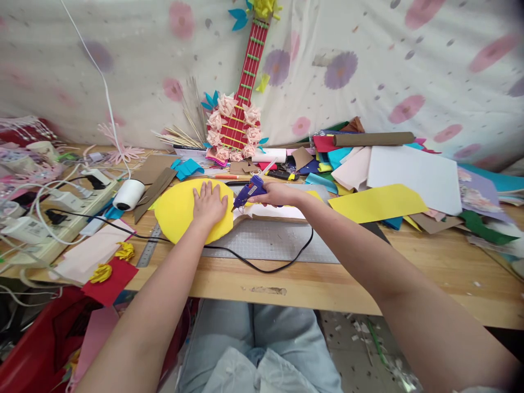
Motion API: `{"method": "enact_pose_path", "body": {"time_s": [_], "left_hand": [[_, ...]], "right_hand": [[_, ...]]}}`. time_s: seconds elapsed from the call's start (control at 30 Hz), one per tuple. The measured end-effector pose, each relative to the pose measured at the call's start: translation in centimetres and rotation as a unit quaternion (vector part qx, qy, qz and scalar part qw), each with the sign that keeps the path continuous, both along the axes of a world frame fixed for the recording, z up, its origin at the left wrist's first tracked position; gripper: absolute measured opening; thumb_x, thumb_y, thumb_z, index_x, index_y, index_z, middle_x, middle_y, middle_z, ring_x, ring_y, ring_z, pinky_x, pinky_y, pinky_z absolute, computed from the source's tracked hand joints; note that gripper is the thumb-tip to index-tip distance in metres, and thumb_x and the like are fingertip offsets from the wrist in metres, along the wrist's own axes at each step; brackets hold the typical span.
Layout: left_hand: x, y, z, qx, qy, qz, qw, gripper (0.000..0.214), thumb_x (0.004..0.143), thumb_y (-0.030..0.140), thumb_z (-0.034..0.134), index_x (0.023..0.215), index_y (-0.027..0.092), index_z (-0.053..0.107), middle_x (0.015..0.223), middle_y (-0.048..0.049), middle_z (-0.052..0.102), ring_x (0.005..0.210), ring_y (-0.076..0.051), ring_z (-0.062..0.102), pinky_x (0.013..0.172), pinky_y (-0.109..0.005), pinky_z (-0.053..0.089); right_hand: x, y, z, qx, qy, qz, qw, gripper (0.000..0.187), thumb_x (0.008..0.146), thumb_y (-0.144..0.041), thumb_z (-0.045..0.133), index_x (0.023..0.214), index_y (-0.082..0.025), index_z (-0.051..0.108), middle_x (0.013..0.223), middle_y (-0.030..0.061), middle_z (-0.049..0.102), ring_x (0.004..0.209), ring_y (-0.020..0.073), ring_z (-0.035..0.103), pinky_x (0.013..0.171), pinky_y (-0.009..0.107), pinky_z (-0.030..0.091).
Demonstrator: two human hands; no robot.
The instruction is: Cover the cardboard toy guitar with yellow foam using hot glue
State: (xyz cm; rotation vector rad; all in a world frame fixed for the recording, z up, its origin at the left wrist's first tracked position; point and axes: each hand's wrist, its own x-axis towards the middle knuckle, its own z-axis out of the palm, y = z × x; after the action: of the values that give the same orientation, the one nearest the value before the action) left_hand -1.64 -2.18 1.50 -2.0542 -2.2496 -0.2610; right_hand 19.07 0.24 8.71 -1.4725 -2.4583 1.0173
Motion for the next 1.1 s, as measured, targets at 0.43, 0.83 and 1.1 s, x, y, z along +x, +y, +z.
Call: {"method": "enact_pose_path", "body": {"time_s": [0.43, 0.83, 1.1], "left_hand": [[0.0, 0.0, 0.1, -0.005, -0.005, -0.002, 1.0, 0.059, 0.089, 0.041, 0.023, 0.139, 0.01, 0.036, 0.149, -0.0161, 0.027, 0.14, -0.03, 0.017, 0.112, -0.054, 0.01], [0.0, 0.0, 0.1, -0.003, -0.003, -0.004, 1.0, 0.059, 0.089, 0.041, 0.023, 0.138, 0.01, 0.037, 0.149, -0.0168, 0.028, 0.139, -0.03, 0.018, 0.112, -0.054, 0.011], [0.1, 0.0, 0.0, -0.002, 0.0, -0.002, 1.0, 0.059, 0.089, 0.04, 0.024, 0.138, 0.01, 0.037, 0.149, -0.0164, 0.028, 0.139, -0.029, 0.018, 0.112, -0.053, 0.01]], "right_hand": [[-0.6, 1.6, -0.4, 0.027, 0.011, -0.054, 0.998, 0.046, 0.074, -0.061, 0.058, 0.092, -0.019, 0.059, 0.075, 0.0041, 0.058, 0.056, 0.0101, 0.049, 0.044, 0.02, 0.037], [-1.3, 2.8, -0.4, 0.053, 0.019, -0.079, 0.995, 0.046, 0.073, -0.058, 0.061, 0.095, -0.019, 0.058, 0.075, 0.0051, 0.059, 0.057, 0.0123, 0.053, 0.044, 0.023, 0.041], [-1.0, 3.2, -1.0, 0.072, 0.041, -0.101, 0.991, 0.043, 0.074, -0.056, 0.062, 0.096, -0.019, 0.057, 0.071, 0.0034, 0.06, 0.051, 0.0103, 0.052, 0.039, 0.019, 0.04]]}}
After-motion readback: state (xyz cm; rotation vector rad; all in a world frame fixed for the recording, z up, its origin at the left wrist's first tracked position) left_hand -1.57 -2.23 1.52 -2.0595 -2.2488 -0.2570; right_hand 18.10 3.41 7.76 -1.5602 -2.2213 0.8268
